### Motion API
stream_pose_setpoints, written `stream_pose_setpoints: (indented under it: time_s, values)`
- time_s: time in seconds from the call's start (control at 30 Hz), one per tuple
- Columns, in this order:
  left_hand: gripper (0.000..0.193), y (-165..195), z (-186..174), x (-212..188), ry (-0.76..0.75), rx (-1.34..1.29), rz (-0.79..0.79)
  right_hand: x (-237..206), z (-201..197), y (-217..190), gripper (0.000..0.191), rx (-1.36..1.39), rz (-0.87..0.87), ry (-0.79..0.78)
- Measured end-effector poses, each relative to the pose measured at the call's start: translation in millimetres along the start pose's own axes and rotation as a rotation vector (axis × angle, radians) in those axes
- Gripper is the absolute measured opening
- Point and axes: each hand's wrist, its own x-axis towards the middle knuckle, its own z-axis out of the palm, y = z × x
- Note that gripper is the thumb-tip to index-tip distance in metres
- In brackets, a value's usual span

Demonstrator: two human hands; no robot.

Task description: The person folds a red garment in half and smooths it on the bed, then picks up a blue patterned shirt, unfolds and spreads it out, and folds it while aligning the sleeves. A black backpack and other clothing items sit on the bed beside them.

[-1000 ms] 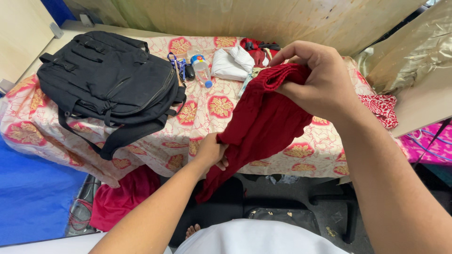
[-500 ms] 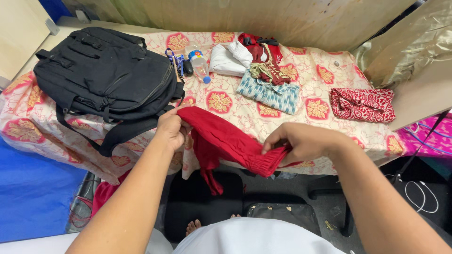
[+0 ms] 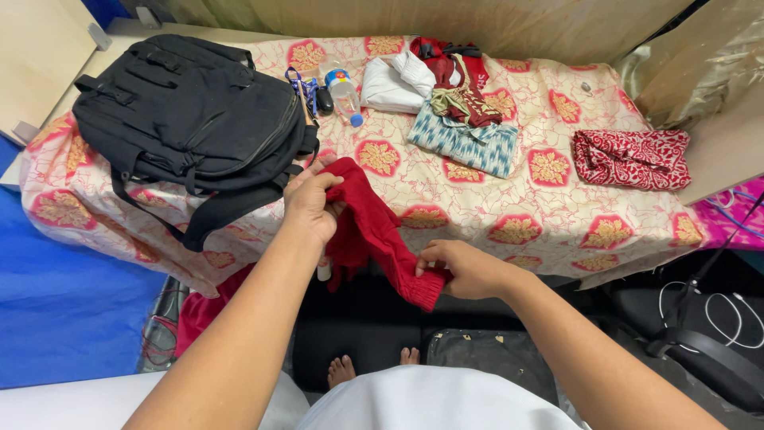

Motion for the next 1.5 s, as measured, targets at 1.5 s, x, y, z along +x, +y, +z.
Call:
stream_pose_setpoints:
  time_s: [1.5]
  values:
    - [0.031,-38,-3,-75,-0.058,0.320,0.173,4,6,125,0.032,1.456,0.597,0.621]
